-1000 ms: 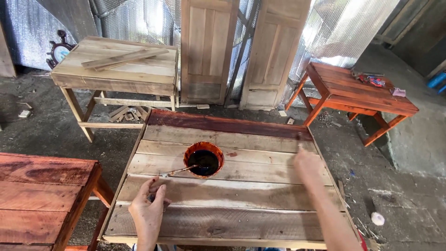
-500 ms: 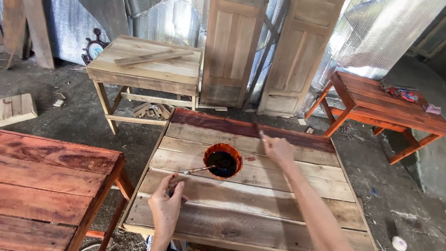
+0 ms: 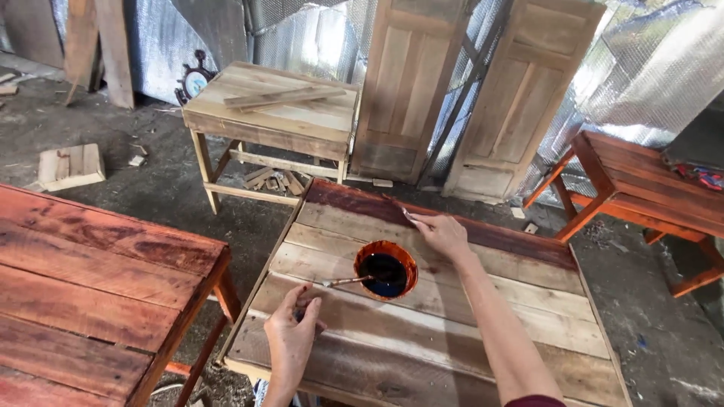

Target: The person uses a paintbrush to apply dark wood stain to the surface of a wooden table. They repeatedly dip the brush into a container of stain and spread it across the wood planks, working methodically along the length of the table.

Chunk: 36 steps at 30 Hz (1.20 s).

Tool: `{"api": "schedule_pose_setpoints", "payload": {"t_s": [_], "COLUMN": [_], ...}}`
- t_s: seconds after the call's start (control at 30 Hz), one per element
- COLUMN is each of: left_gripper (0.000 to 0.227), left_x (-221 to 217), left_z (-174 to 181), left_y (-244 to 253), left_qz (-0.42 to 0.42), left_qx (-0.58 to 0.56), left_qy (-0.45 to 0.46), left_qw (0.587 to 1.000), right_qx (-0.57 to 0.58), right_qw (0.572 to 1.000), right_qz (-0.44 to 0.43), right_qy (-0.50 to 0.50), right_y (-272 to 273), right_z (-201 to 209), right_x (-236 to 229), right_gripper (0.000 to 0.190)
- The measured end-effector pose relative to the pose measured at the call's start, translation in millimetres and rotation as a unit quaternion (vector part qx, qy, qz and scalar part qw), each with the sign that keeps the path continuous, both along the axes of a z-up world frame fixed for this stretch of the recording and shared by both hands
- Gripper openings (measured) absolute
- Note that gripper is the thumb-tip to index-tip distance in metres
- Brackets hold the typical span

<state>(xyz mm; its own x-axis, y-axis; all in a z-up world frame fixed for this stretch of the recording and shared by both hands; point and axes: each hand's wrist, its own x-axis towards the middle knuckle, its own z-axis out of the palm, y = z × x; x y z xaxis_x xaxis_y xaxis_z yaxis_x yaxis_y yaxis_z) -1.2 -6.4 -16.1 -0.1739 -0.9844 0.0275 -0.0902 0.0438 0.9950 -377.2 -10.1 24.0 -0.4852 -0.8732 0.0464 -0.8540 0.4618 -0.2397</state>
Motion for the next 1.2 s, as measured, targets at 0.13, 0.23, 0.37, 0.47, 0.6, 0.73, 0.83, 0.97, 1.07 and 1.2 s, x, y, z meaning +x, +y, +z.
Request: {"api": "schedule_pose_setpoints", "payload": {"t_s": [0.13, 0.23, 0.37, 0.47, 0.6, 0.73, 0.83, 0.97, 1.07, 1.2], "left_gripper": [0.035, 0.033, 0.034, 0.034, 0.031, 0.037, 0.032, 0.036, 0.037, 0.03], "left_x": [-3.6, 3.7, 1.6, 8.4, -1.4, 5.0, -1.5, 3.5, 6.1, 5.0], "left_z": [-1.6, 5.8, 10.3, 4.0, -4.4, 6.7, 9.4, -4.5, -2.6, 15.2], "left_y": [-5.9, 1.0, -5.0, 3.4, -5.1, 3.5, -2.8, -0.3, -0.5, 5.8], "left_qz": [-0.002, -0.003, -0.005, -0.013, 0.005, -0.012, 0.002, -0.022, -0.022, -0.015], "left_qx": [0.005, -0.013, 0.027, 0.006, 0.024, 0.015, 0.049, -0.026, -0.049, 0.015], "left_qy": [-0.036, -0.043, -0.022, -0.014, -0.015, 0.004, 0.001, 0.014, 0.032, 0.043], "left_qw": [0.999, 0.999, 0.999, 1.0, 1.0, 1.0, 0.999, 0.999, 0.998, 0.999], "right_qx": [0.002, 0.018, -0.028, -0.002, -0.035, 0.037, 0.0, -0.003, 0.011, 0.049], "right_qw": [0.984, 0.999, 0.993, 0.997, 0.993, 0.995, 0.999, 0.996, 0.993, 0.977], "right_qz": [0.058, 0.039, 0.068, 0.053, 0.108, -0.022, -0.05, 0.052, -0.028, -0.191], "right_qy": [-0.171, -0.016, -0.093, -0.064, -0.01, -0.091, 0.02, 0.07, 0.117, 0.083], "right_y": [-0.4, -8.3, -1.0, 14.5, 17.0, 36.6, 22.4, 21.1, 61.4, 161.9], "right_z": [28.1, -5.7, 15.7, -6.0, -15.7, 10.2, -4.2, -27.7, -21.1, 11.9], "right_x": [57.0, 30.2, 49.7, 23.5, 24.4, 23.3, 13.0, 39.8, 19.4, -2.6], "right_gripper": [0.043, 0.064, 0.033, 0.038, 0.038, 0.053, 0.041, 0.041, 0.04, 0.043]}}
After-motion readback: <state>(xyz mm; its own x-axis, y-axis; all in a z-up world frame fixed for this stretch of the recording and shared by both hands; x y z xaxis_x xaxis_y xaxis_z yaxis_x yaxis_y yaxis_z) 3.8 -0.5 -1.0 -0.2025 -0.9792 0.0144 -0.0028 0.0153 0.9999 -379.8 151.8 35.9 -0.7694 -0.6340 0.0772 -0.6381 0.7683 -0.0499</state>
